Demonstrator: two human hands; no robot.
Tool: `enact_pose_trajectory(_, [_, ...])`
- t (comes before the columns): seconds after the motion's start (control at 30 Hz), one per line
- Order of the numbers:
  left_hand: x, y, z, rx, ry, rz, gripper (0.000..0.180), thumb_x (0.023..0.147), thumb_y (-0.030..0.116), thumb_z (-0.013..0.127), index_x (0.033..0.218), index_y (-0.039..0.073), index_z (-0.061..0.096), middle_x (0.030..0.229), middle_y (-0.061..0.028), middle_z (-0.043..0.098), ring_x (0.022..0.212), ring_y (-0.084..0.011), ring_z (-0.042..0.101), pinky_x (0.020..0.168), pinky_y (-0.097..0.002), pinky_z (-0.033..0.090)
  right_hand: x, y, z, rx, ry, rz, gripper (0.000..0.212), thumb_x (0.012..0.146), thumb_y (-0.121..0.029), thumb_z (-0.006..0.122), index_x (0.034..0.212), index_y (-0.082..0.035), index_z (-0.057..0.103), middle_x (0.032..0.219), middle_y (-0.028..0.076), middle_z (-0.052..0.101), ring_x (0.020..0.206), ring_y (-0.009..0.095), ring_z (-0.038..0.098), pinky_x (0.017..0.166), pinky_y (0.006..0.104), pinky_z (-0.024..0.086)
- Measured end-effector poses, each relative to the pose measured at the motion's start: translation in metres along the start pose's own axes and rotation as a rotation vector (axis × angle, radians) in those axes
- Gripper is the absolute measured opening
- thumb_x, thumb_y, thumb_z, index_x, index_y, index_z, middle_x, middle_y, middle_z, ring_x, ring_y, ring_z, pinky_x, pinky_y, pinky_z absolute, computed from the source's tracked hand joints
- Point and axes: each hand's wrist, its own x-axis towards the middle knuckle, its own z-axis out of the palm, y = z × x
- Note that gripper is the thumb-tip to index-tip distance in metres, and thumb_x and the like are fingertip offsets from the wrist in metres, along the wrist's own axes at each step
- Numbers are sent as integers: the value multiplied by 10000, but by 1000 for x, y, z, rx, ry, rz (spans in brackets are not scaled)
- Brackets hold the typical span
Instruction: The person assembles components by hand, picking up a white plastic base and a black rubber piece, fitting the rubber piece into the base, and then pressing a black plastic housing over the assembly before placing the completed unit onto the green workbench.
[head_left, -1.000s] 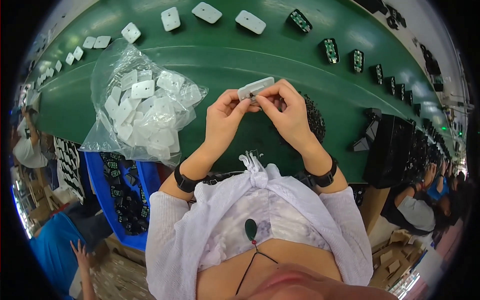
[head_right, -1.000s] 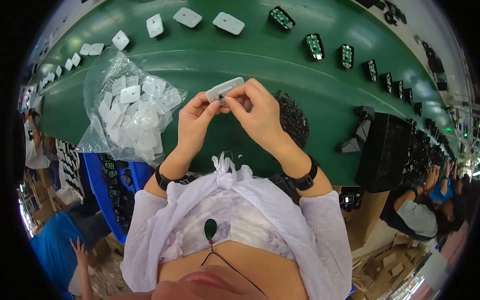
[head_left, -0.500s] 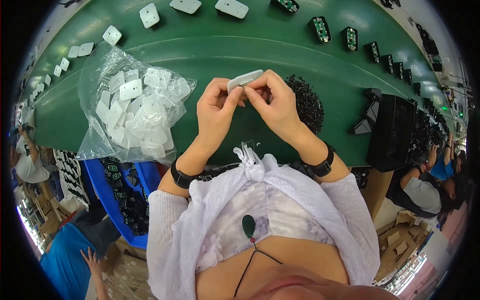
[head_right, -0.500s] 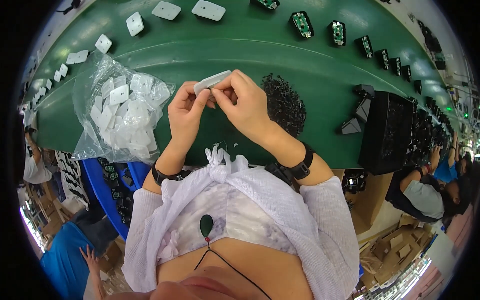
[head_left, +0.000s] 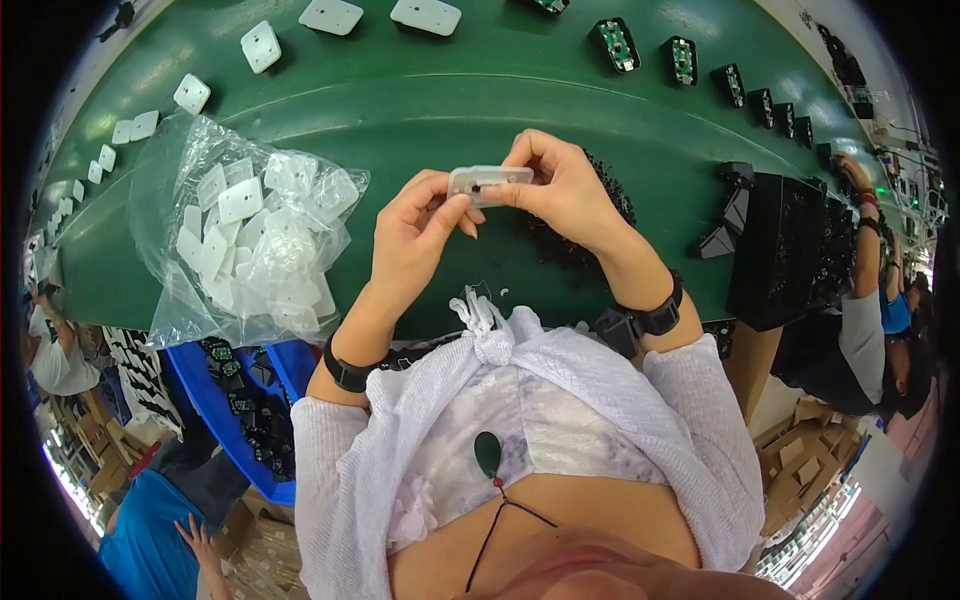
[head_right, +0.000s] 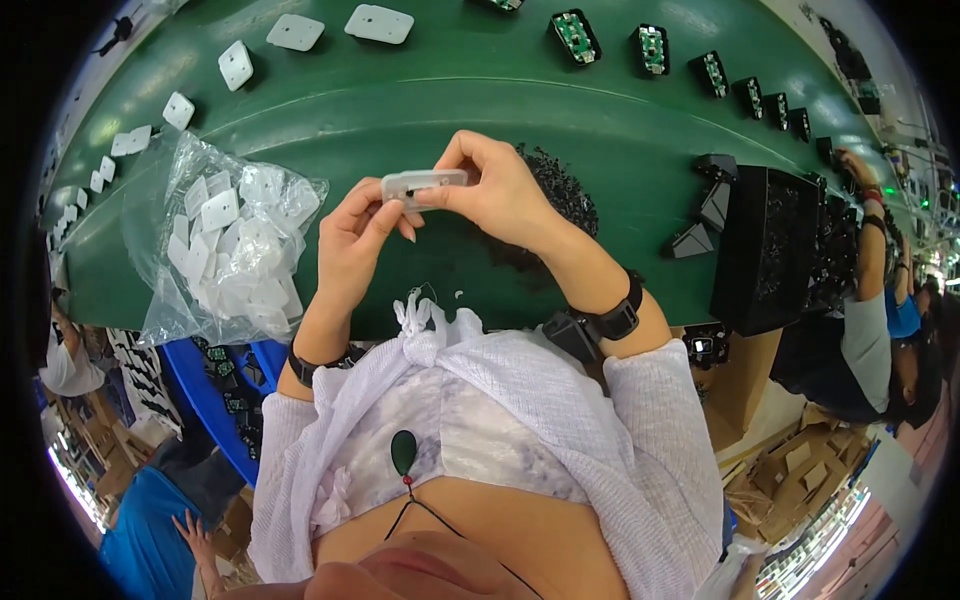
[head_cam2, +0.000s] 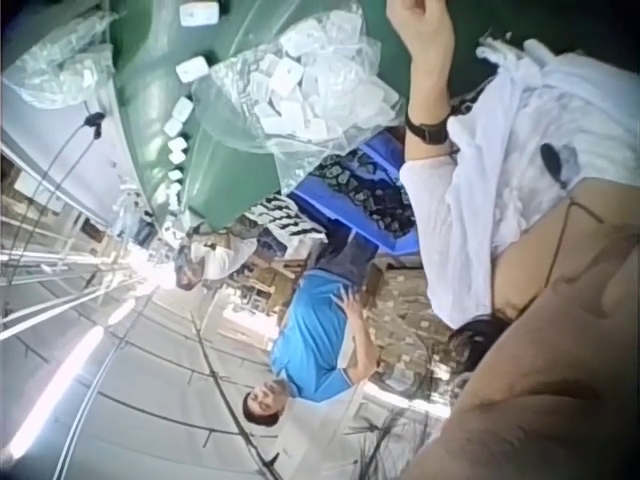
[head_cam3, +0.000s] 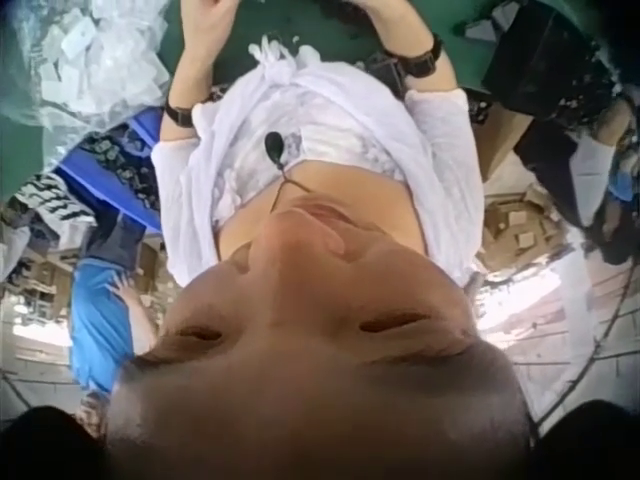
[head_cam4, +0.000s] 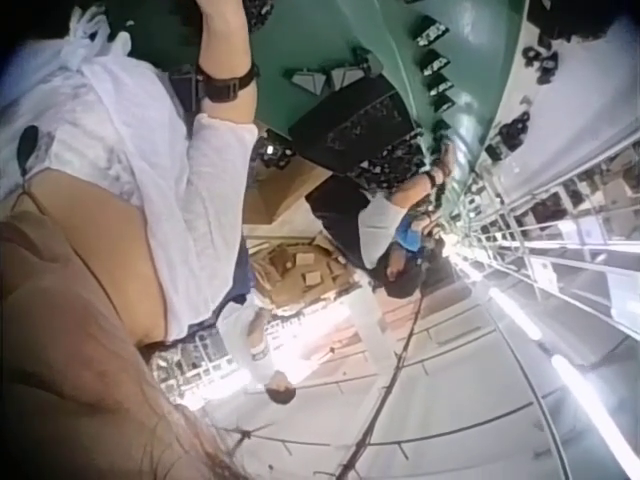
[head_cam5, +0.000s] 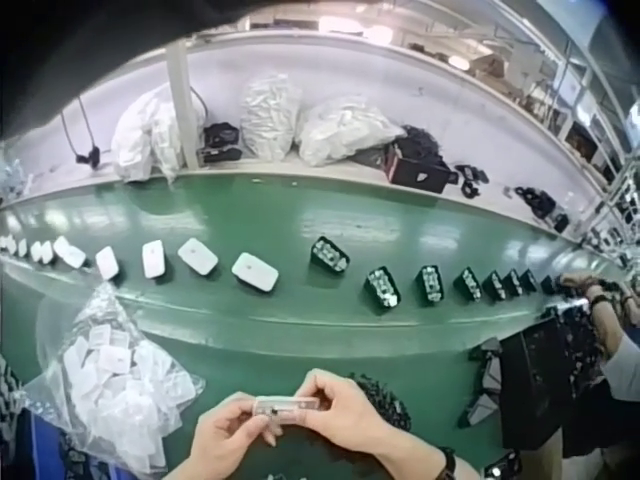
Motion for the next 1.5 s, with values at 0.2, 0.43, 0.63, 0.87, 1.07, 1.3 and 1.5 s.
enact_pose_trajectory(0.2, [21,-7,-16,-76,161,-25,136,935,10,500,1041,-49,563,917,-99,624,716,-128,602,620,-226,478,43,-5,-20,-330,25,-247,286,766,-196,773,931,-74,573,818,-33,549,729,49,475,635,210,410])
enact_pose_trajectory(0.43, [51,-12,-23,983,182,226,215,855,148,636,1019,13,601,916,-138,535,785,-325,574,698,-416,485,167,-27,-108,-1193,568,-708,513,732,-297,736,1136,-46,543,1055,175,579,957,360,569,855,448,463])
enact_pose_trajectory(0.63, [28,-14,-7,1273,258,357,565,757,233,733,1230,29,500,1043,-147,509,941,-326,517,795,-401,446,142,-21,-97,-873,468,-405,483,746,-211,696,1170,-37,542,1056,185,603,963,331,586,863,392,470])
enact_pose_trajectory(0.87, [23,-23,-9,1240,171,436,601,729,87,712,1282,49,483,1140,-128,541,1032,-300,516,872,-410,400,32,-1,-78,-732,364,-368,405,779,-119,702,1155,-50,569,1081,68,606,1032,207,568,926,339,429])
enact_pose_trajectory(1.07, [23,-21,-11,1140,95,439,581,735,-36,655,1286,62,500,1177,-123,569,1082,-287,530,892,-400,416,18,-3,-61,-835,315,-512,357,787,-100,704,1129,-56,616,1094,115,628,1018,280,582,887,341,456])
enact_pose_trajectory(1.3, [14,-16,-16,777,167,351,532,776,-149,516,1272,45,533,1250,-138,569,1148,-308,539,949,-375,439,18,-3,-11,-846,111,-638,383,748,-76,703,1122,-68,622,1105,85,635,1004,286,580,861,365,488])
enact_pose_trajectory(1.5, [14,-20,-20,933,91,434,481,789,-124,445,1211,52,596,1254,-104,590,1173,-282,550,953,-361,431,24,4,-6,-904,60,-656,385,749,-84,698,1125,-76,618,1094,69,630,995,268,577,843,357,496])
